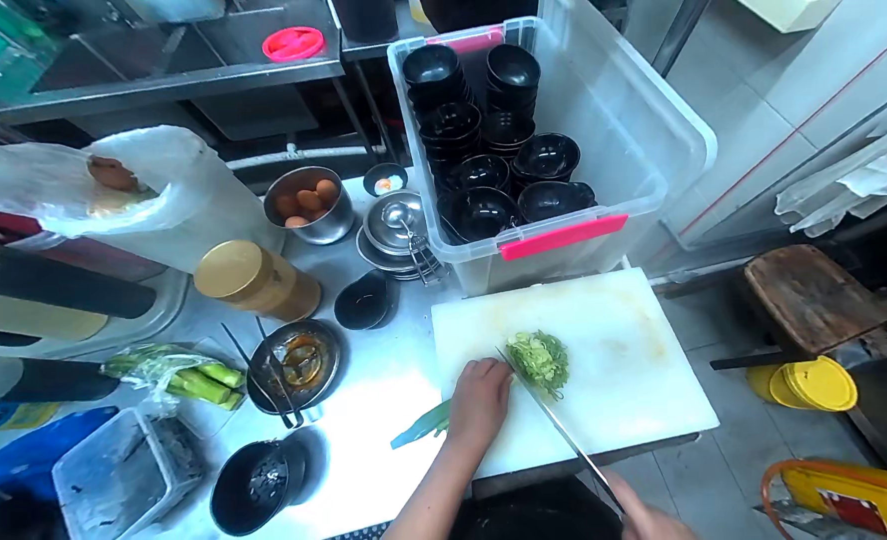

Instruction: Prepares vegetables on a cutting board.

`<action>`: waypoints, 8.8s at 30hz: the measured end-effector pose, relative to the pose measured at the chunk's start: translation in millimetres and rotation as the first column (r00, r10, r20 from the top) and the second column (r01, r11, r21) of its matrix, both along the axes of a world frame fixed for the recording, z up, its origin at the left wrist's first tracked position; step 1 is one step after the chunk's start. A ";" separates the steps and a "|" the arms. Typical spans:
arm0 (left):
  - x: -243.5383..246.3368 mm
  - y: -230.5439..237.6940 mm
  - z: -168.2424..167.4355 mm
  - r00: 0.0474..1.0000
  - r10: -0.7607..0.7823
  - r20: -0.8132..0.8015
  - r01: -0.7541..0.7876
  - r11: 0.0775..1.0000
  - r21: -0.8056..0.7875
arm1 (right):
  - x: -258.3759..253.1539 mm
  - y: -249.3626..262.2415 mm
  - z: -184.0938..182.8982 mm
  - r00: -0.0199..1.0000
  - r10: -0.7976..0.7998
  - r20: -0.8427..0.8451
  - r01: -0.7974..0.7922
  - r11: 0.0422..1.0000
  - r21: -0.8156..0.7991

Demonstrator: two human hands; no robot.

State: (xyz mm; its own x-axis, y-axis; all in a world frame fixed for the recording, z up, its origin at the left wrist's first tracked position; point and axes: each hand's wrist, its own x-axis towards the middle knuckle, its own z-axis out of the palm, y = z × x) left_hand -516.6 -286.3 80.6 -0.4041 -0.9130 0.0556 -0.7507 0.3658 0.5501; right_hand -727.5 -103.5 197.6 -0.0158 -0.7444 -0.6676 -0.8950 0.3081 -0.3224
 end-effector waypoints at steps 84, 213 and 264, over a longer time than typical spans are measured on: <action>6.7 -1.3 -0.3 0.995 -0.005 -0.100 0.010 0.999 0.044 | 12.6 -13.1 3.9 1.000 -0.004 -0.029 0.006 0.999 0.051; 32.8 9.0 -5.2 0.997 -0.071 -0.026 0.068 0.994 -0.088 | 42.1 -26.2 -20.4 1.000 -0.023 -0.014 0.024 0.997 0.078; 35.1 13.0 -15.8 0.994 -0.009 -0.106 -0.005 0.991 -0.135 | 49.7 -29.0 2.7 0.999 0.004 -0.043 0.002 0.991 0.131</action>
State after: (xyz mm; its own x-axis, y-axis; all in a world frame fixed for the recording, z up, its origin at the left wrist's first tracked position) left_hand -481.5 -273.3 64.8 -0.3911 -0.8935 0.2206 -0.6902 0.4433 0.5719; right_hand -677.8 -132.5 200.3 -0.0458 -0.6506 -0.7581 -0.9076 0.3442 -0.2405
